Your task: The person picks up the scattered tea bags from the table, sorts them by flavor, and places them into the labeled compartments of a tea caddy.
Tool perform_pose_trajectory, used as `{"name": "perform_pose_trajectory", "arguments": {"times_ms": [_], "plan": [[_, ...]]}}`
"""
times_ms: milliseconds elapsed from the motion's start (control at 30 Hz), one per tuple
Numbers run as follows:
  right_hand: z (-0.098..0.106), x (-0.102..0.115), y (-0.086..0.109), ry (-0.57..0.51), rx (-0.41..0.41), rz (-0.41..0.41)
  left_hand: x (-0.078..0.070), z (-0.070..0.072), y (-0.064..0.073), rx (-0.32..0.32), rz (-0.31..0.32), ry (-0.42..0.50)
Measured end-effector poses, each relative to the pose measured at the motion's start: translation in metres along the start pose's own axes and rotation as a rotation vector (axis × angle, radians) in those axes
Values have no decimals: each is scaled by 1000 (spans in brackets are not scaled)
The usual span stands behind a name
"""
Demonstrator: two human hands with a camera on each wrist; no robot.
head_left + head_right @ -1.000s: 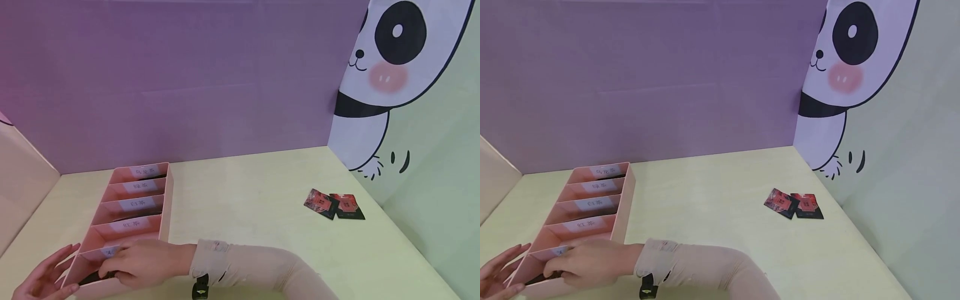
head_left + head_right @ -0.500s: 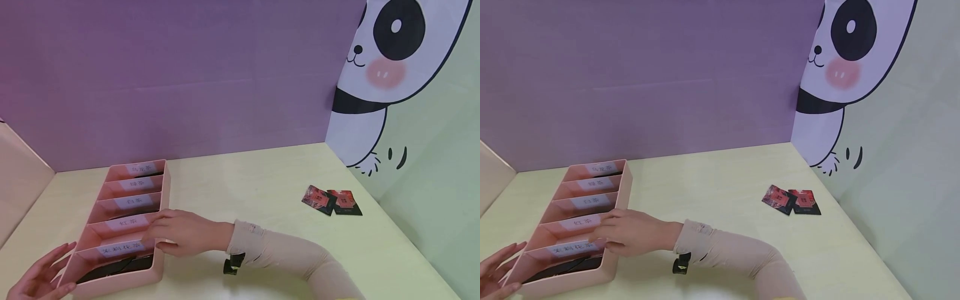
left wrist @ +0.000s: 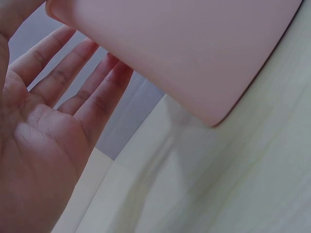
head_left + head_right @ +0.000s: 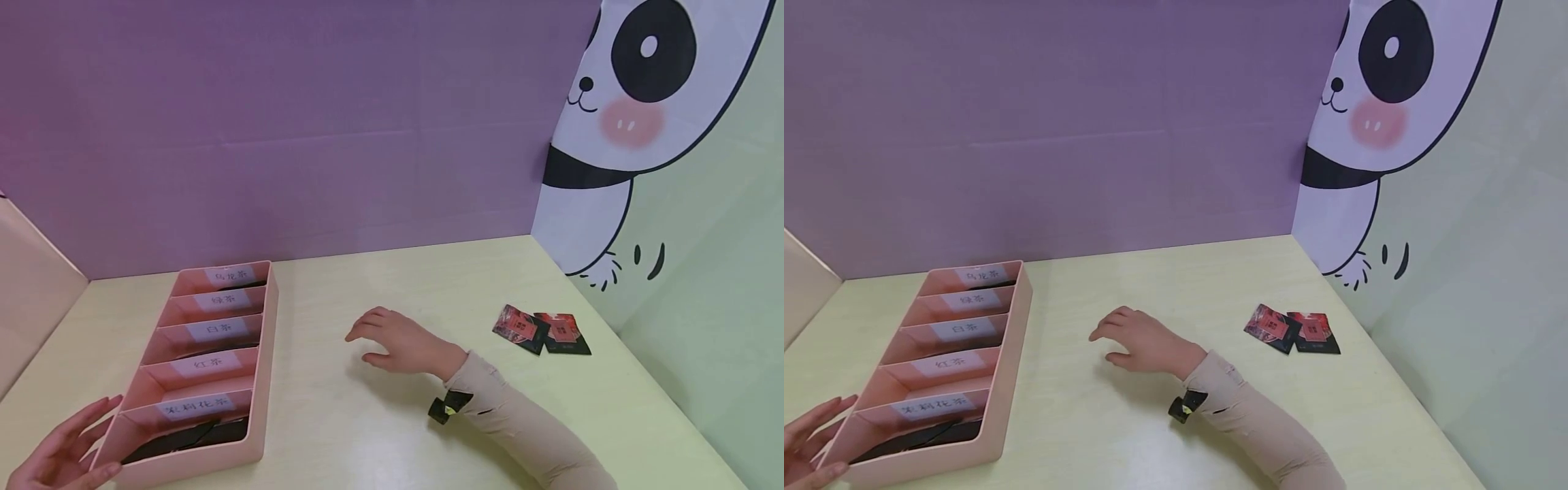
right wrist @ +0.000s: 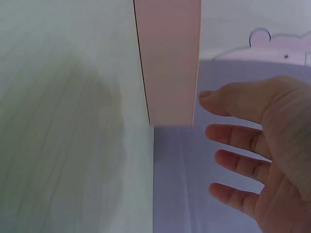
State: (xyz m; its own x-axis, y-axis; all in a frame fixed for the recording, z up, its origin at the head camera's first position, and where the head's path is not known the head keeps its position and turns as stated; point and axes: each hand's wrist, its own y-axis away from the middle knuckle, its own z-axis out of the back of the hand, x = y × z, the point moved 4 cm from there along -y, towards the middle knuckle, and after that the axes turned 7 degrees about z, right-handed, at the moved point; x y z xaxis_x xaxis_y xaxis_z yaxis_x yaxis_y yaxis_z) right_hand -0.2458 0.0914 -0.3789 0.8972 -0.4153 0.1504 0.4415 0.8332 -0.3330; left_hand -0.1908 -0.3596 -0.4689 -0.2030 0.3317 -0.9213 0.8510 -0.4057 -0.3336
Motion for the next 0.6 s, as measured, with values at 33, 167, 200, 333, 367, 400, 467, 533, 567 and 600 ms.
{"name": "perform_pose_trajectory", "arguments": {"times_ms": [33,167,200,333,367,400,467,533,567,600], "plan": [[1,-4,6,-2,0,-28,1,1,0,-14,14,4],[6,-19,27,4,1,-111,2,4,1,-43,51,21],[8,-23,31,8,-1,-126,2,4,2,-38,47,27],[17,-40,50,10,-9,-201,1,1,3,-11,32,41],[19,-44,56,7,-9,-228,0,0,3,-11,28,34],[22,-49,63,6,-9,-255,0,-1,3,-15,26,34],[25,-57,76,9,-3,-307,-1,-3,2,-31,25,16],[28,-65,89,10,4,-354,-2,-5,1,-34,9,6],[29,-68,95,9,6,-376,-3,-5,1,-31,-2,-10],[31,-70,100,12,10,-393,-4,-6,2,-28,-5,-13]]}}
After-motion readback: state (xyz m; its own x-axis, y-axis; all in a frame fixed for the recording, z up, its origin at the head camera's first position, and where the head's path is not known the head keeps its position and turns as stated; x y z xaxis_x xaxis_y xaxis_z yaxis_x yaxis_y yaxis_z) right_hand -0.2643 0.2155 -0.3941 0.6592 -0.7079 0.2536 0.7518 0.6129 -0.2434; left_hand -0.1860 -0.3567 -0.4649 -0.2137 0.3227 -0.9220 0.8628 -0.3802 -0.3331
